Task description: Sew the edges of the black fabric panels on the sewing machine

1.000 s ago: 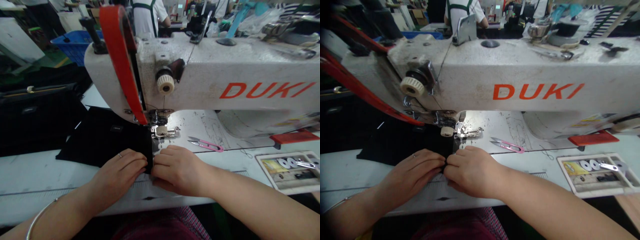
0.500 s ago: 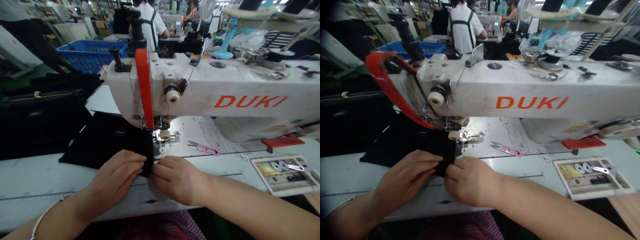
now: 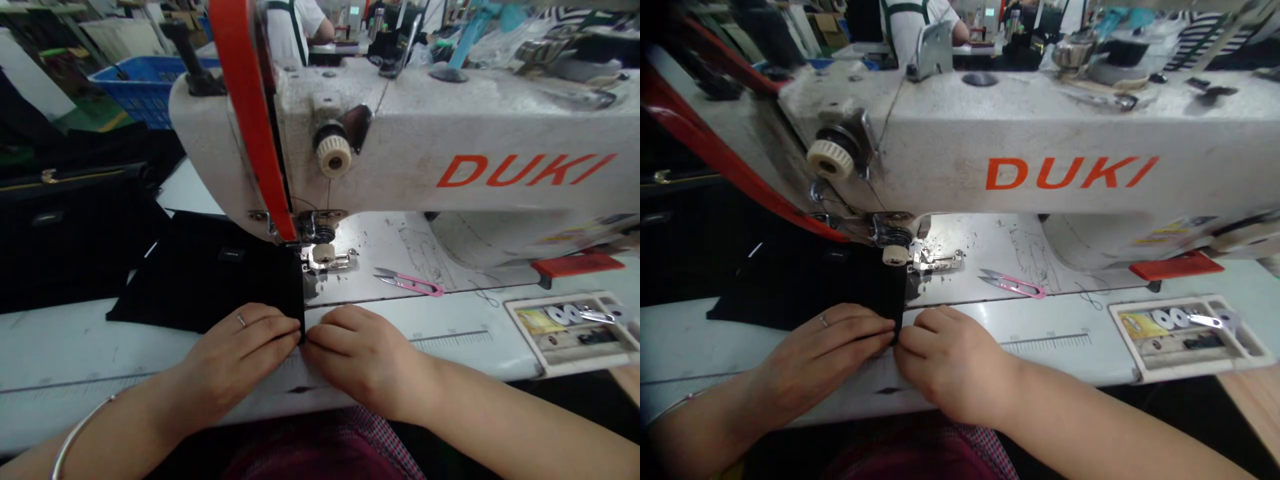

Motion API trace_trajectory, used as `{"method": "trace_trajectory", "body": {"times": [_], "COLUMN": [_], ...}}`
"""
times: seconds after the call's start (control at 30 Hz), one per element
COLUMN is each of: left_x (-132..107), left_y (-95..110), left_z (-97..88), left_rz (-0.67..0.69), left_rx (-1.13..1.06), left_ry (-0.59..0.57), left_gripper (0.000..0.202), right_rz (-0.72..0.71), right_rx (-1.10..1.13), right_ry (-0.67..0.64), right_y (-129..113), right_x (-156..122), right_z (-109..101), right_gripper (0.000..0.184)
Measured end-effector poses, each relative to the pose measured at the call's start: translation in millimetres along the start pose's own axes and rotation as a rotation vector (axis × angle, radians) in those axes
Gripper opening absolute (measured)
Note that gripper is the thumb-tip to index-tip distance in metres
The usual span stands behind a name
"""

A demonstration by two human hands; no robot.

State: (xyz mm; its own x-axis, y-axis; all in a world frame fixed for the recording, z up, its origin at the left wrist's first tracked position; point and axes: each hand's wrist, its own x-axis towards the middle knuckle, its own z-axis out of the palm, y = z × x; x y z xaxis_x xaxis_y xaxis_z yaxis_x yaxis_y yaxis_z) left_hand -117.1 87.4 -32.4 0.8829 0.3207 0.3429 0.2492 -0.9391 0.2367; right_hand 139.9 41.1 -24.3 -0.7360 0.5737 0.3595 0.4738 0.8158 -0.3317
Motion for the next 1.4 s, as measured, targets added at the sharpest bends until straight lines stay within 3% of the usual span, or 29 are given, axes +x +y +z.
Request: {"method": "trace_trajectory", "body": {"times": [0.33,0.57,0.87,1.2,1.4], "left_x": [2.9,-3.4,20.7,40.4,51.7], "left_y": [-2.4,-11.8,-34.8,-66.0,-82.7], "left_z": [-2.1,-1.0,-4.3,-3.4,-4.6], "left_rz": [-0.009,0.009,-0.014,-0.093,-0.113], "left_rx": [0.005,0.027,0.094,0.083,0.114], "left_ry": [-0.006,-0.038,0.076,0.114,0.121], "left_gripper": [0.027,0.033,0.029,0.031,0.032], "right_rz": [0.08,0.125,0.162,0.256,0.349], "right_rx": [0.017,0.051,-0.009,-0.099,-0.151], "right_ry": [0.093,0.058,-0.07,0.022,-0.003], "right_y": [-2.5,-7.2,14.3,35.9,40.9], "right_x": [0.6,8.2,22.7,32.9,38.7], "right_z": [2.6,-4.5,-13.4,-6.1,2.5], "right_gripper": [0.017,0.01,0.025,0.032,0.03]}}
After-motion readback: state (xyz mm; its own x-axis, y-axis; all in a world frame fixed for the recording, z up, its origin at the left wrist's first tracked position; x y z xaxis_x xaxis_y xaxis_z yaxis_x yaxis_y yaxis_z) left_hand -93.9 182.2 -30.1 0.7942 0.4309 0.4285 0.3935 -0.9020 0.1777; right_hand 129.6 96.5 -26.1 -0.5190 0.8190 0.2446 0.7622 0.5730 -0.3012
